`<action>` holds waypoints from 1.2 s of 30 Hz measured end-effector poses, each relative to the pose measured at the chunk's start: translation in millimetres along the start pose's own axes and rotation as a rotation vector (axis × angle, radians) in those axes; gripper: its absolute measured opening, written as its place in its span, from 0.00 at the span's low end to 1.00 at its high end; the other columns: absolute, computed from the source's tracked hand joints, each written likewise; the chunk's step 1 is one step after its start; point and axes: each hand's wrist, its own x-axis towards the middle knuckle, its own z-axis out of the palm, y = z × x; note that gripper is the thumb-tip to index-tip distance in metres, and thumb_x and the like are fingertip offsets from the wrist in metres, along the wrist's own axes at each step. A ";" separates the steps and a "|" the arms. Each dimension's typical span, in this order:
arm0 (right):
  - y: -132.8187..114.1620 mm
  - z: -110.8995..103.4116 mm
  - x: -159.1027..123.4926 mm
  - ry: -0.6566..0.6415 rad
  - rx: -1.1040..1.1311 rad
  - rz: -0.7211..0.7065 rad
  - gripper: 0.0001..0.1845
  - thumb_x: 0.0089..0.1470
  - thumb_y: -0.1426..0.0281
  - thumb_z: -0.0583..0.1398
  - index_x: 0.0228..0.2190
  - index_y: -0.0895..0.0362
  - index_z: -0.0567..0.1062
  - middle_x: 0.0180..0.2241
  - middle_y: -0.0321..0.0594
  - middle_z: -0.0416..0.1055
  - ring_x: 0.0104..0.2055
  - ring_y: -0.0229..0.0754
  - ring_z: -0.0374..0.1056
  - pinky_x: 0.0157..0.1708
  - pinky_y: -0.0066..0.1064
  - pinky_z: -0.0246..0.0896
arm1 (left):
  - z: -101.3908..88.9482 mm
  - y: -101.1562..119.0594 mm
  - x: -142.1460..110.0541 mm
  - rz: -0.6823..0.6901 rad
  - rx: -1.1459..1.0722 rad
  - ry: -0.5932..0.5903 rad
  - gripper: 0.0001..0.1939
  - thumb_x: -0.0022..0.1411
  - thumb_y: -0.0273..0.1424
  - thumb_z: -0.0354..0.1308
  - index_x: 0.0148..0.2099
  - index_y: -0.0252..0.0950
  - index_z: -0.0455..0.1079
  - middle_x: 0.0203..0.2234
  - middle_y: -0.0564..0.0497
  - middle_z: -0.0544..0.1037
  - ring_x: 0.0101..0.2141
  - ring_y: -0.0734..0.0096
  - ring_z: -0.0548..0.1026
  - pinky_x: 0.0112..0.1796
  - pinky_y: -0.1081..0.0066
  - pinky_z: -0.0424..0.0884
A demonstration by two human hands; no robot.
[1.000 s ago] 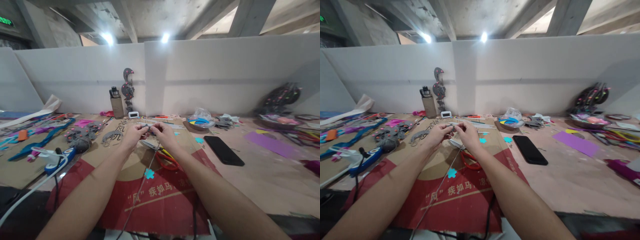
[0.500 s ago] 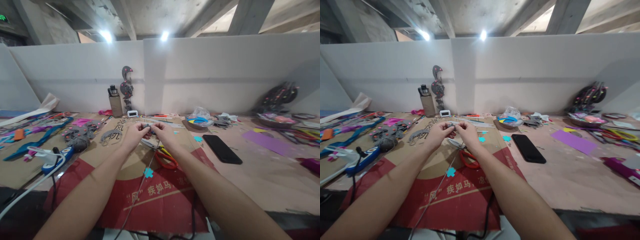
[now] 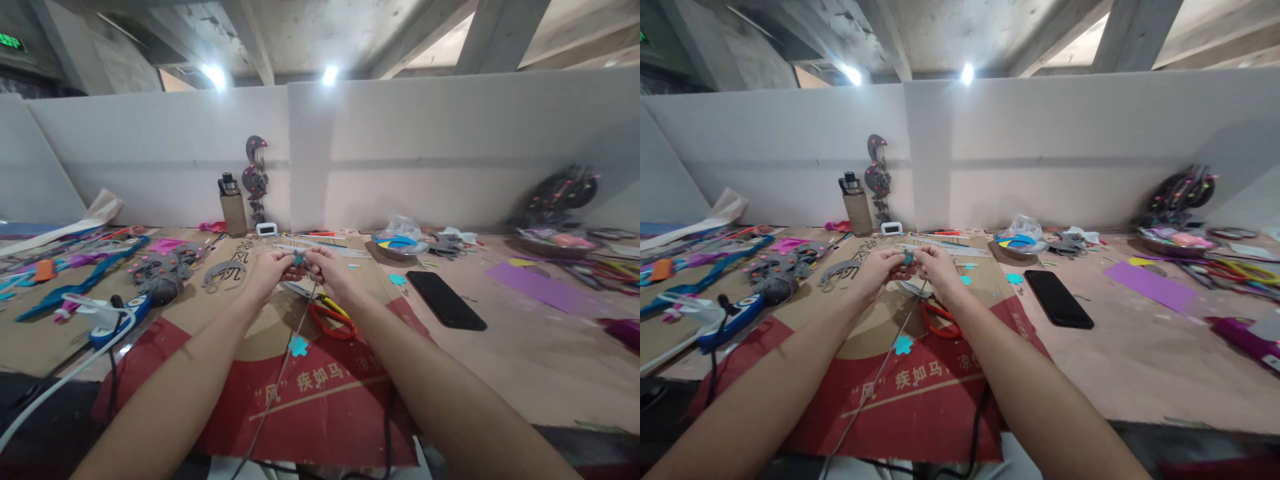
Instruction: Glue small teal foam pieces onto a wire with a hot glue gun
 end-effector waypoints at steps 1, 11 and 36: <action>-1.4 0.7 -1.0 -0.024 0.055 0.017 0.13 0.38 0.63 0.62 0.26 0.57 0.66 0.17 0.27 0.58 0.16 0.27 0.46 0.15 0.22 0.37 | 0.0 0.0 0.0 -0.006 -0.019 0.003 0.08 0.51 0.30 0.58 0.33 0.30 0.70 0.24 0.46 0.77 0.23 0.73 0.75 0.25 0.74 0.72; 9.3 -1.5 6.8 0.102 -0.191 -0.055 0.08 0.38 0.66 0.59 0.24 0.56 0.67 0.16 0.28 0.61 0.16 0.30 0.52 0.16 0.24 0.44 | 4.9 -1.9 -3.1 0.038 0.055 -0.016 0.11 0.49 0.31 0.61 0.35 0.32 0.66 0.24 0.48 0.76 0.25 0.70 0.76 0.28 0.69 0.73; 13.7 -5.8 7.9 0.088 -0.564 -0.239 0.05 0.43 0.67 0.56 0.24 0.56 0.68 0.18 0.30 0.61 0.21 0.33 0.54 0.22 0.26 0.49 | -1.4 1.1 -3.2 0.070 0.343 0.010 0.13 0.49 0.38 0.59 0.33 0.32 0.70 0.18 0.53 0.72 0.19 0.76 0.69 0.18 0.78 0.60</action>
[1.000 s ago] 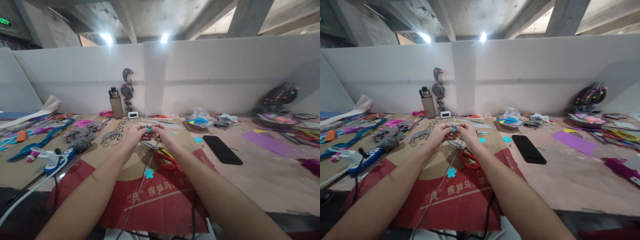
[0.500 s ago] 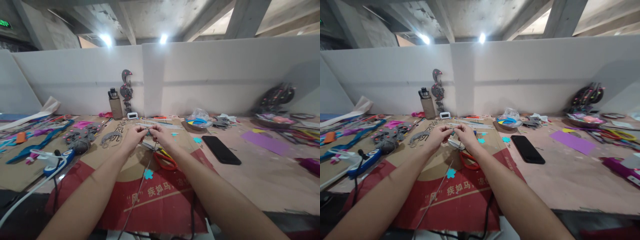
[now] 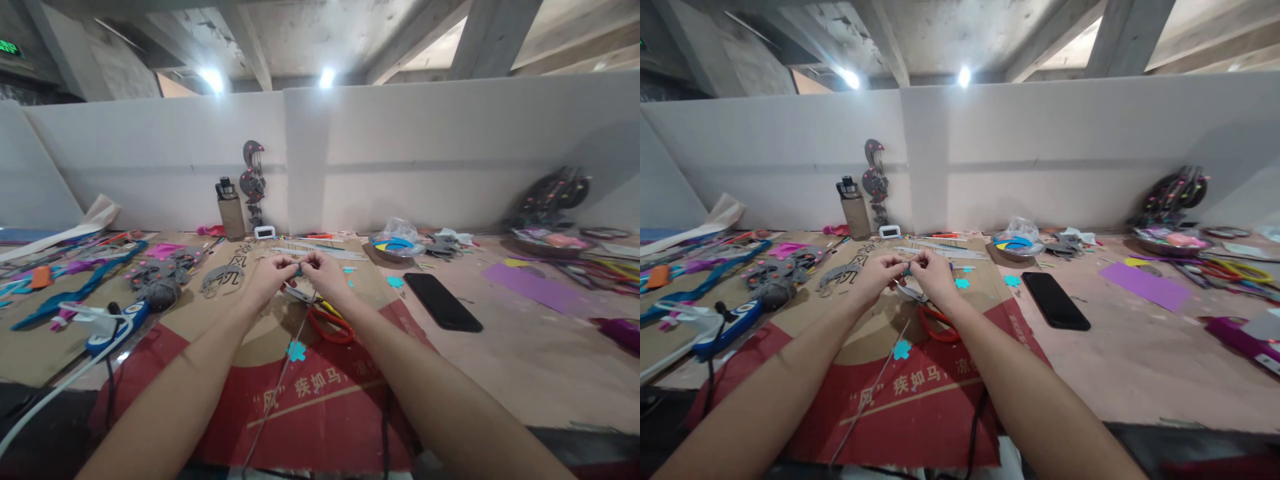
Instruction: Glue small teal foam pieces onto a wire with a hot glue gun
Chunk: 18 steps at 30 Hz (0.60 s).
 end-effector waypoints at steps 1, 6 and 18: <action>0.0 0.3 -0.2 -0.006 -0.016 -0.027 0.05 0.44 0.67 0.56 0.24 0.56 0.68 0.19 0.30 0.61 0.22 0.33 0.55 0.23 0.26 0.50 | -0.3 0.0 0.0 -0.004 0.021 0.011 0.13 0.49 0.37 0.59 0.33 0.32 0.70 0.17 0.53 0.71 0.18 0.76 0.68 0.17 0.78 0.58; -0.2 4.1 -0.2 -0.065 0.126 -0.039 0.10 0.46 0.63 0.57 0.30 0.55 0.66 0.22 0.30 0.62 0.23 0.34 0.56 0.24 0.27 0.53 | -2.9 -3.0 2.1 -0.028 -0.012 0.089 0.09 0.49 0.35 0.57 0.29 0.34 0.67 0.10 0.58 0.64 0.12 0.80 0.61 0.15 0.79 0.51; 1.0 5.9 -0.2 0.007 0.230 0.049 0.10 0.47 0.60 0.56 0.27 0.54 0.66 0.20 0.30 0.63 0.21 0.33 0.55 0.20 0.26 0.51 | -0.1 0.5 3.0 -0.012 -0.309 0.113 0.12 0.44 0.33 0.64 0.31 0.32 0.69 0.17 0.57 0.67 0.18 0.81 0.63 0.20 0.78 0.61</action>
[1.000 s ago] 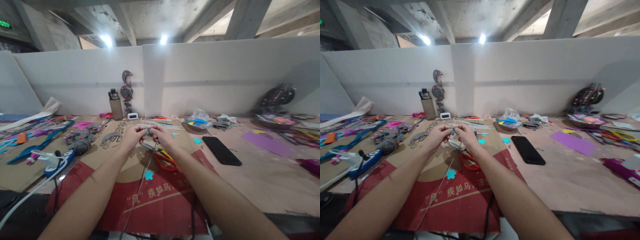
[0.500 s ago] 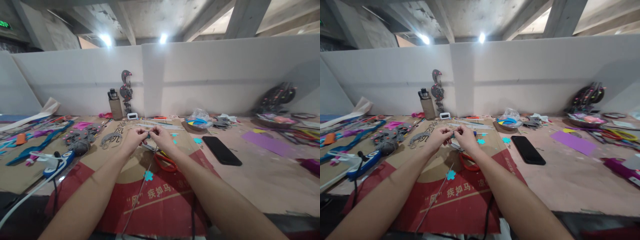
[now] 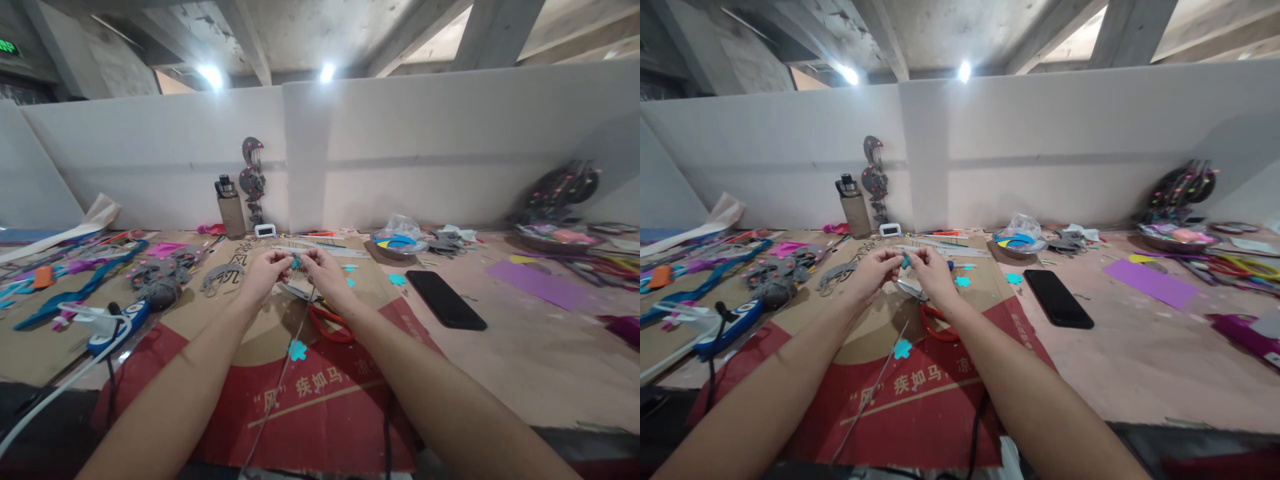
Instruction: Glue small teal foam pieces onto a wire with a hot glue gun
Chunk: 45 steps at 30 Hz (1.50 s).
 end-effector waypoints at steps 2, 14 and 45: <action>1.6 -0.9 1.6 0.021 0.005 0.019 0.11 0.47 0.59 0.57 0.27 0.54 0.66 0.20 0.30 0.62 0.20 0.33 0.55 0.20 0.26 0.50 | 2.0 0.9 -1.6 -0.017 -0.005 -0.016 0.14 0.43 0.32 0.65 0.33 0.32 0.70 0.19 0.56 0.69 0.19 0.80 0.65 0.21 0.77 0.64; -2.8 -1.0 -4.0 0.063 -0.135 -0.120 0.07 0.48 0.65 0.56 0.29 0.56 0.67 0.26 0.33 0.66 0.28 0.35 0.61 0.29 0.28 0.56 | -1.3 -2.1 -1.2 -0.047 0.071 -0.042 0.14 0.46 0.36 0.64 0.32 0.31 0.69 0.20 0.53 0.70 0.20 0.78 0.70 0.22 0.75 0.70; -8.2 -3.1 -2.2 0.145 -0.168 0.040 0.10 0.41 0.64 0.59 0.18 0.56 0.66 0.16 0.30 0.61 0.21 0.34 0.56 0.23 0.27 0.52 | 1.5 -6.0 2.0 -0.102 -0.064 -0.071 0.15 0.43 0.35 0.67 0.33 0.32 0.72 0.23 0.51 0.75 0.23 0.74 0.74 0.23 0.75 0.71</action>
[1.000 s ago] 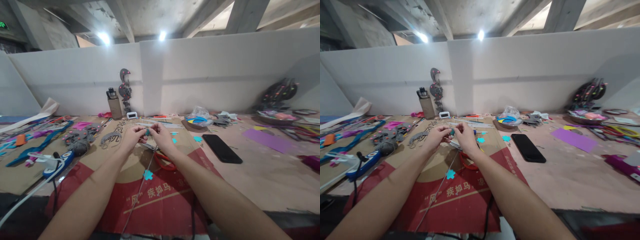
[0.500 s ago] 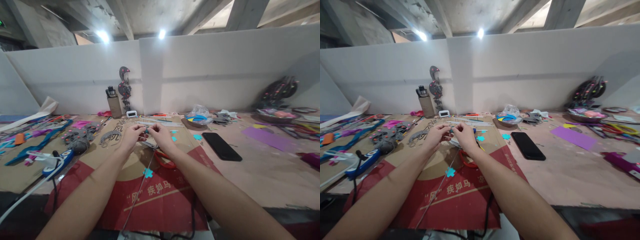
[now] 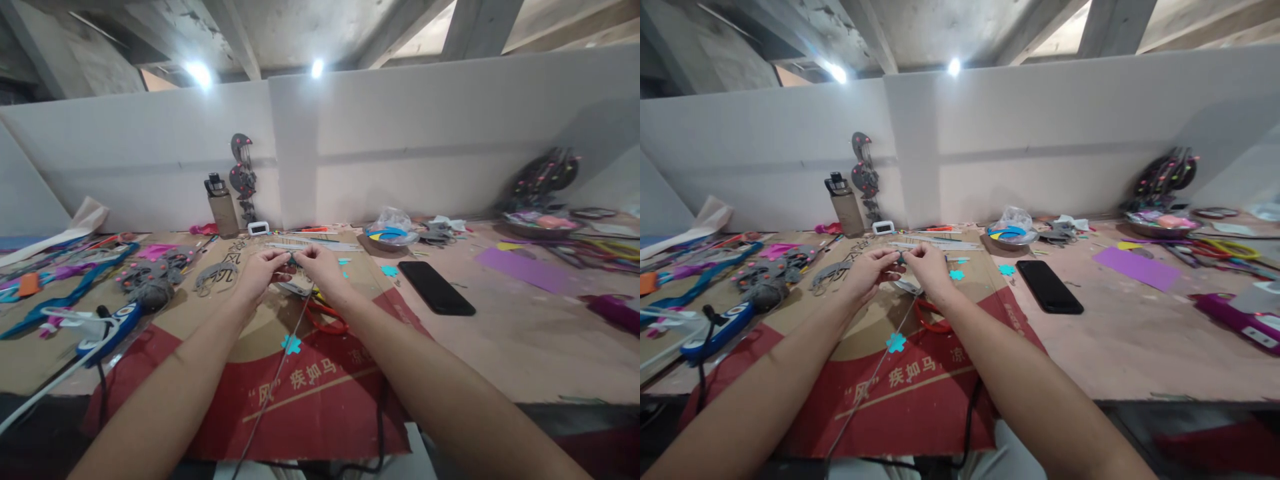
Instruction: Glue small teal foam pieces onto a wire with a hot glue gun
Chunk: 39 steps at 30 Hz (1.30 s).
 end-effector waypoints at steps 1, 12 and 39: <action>0.1 0.2 -0.6 -0.004 0.003 0.006 0.09 0.41 0.64 0.59 0.18 0.56 0.66 0.16 0.30 0.61 0.21 0.34 0.57 0.23 0.27 0.52 | 0.3 -0.3 0.0 0.003 -0.003 0.001 0.15 0.43 0.35 0.67 0.33 0.32 0.72 0.23 0.51 0.75 0.24 0.74 0.74 0.23 0.75 0.71; 2.3 1.4 -2.6 -0.001 -0.083 -0.131 0.08 0.44 0.64 0.57 0.22 0.56 0.66 0.20 0.31 0.63 0.24 0.35 0.58 0.27 0.28 0.52 | 1.6 -0.3 -0.8 0.046 0.063 0.072 0.16 0.44 0.38 0.65 0.31 0.32 0.69 0.21 0.53 0.71 0.20 0.79 0.70 0.21 0.77 0.68; -4.8 1.6 -5.3 -0.400 0.012 0.164 0.10 0.52 0.66 0.53 0.25 0.58 0.70 0.16 0.27 0.58 0.15 0.29 0.48 0.17 0.22 0.44 | -80.5 37.7 25.1 0.121 -0.403 0.533 0.02 0.56 0.22 0.55 0.32 0.30 0.68 0.23 0.50 0.76 0.23 0.74 0.76 0.16 0.84 0.66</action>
